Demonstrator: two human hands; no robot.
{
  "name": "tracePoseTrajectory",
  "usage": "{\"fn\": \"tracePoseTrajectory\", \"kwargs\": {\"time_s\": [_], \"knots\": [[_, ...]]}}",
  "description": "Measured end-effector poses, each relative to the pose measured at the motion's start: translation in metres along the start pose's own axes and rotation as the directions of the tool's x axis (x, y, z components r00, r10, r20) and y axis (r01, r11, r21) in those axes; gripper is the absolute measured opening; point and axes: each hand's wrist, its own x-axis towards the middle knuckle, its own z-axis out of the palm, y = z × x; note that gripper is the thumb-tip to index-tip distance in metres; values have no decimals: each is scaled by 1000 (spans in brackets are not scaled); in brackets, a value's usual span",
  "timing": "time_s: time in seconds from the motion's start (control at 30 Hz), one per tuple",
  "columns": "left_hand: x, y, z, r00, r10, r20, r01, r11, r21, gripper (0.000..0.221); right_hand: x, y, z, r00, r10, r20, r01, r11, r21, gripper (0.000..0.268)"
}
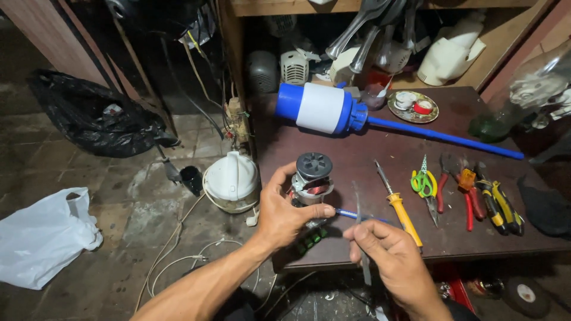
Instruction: Repairing and inspecting a small electric motor assembly using a screwdriver on a workbench.
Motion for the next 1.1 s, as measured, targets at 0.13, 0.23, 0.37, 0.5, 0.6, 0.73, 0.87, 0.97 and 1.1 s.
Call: {"fn": "tracePoseTrajectory", "kwargs": {"time_s": [0.13, 0.23, 0.37, 0.5, 0.6, 0.73, 0.87, 0.97, 1.1], "knots": [[-2, 1, 0, 1000, -13, 17, 13, 1000, 19, 90, 2, 9, 0, 958, 272, 93, -288, 908, 306, 32], [-2, 3, 0, 998, 52, 45, -54, 998, 33, 90, 2, 11, 3, 957, 216, 192, -280, 858, 430, 32], [-1, -1, -1, 989, 130, 67, -137, 985, 108, 89, 3, 14, 3, 940, 174, 294, -319, 755, 573, 34], [0, -7, -5, 939, 325, 111, -343, 882, 324, 86, 4, 12, -1, 920, 126, 370, -352, 678, 646, 37], [-2, -2, -6, 921, 356, 156, -389, 853, 348, 85, 5, 7, -3, 908, 154, 389, -388, 659, 644, 38], [-2, -1, -6, 911, 378, 168, -413, 839, 354, 84, 5, 7, -4, 907, 161, 390, -393, 658, 642, 37], [-2, -2, -6, 893, 411, 184, -450, 830, 328, 83, 5, 8, -6, 903, 155, 400, -396, 657, 641, 39], [-2, -4, -6, 898, 404, 177, -441, 832, 337, 83, 4, 7, -5, 900, 155, 408, -404, 649, 645, 39], [-2, -5, -6, 901, 403, 164, -435, 834, 340, 84, 4, 9, -6, 895, 146, 422, -412, 634, 654, 40]]}}
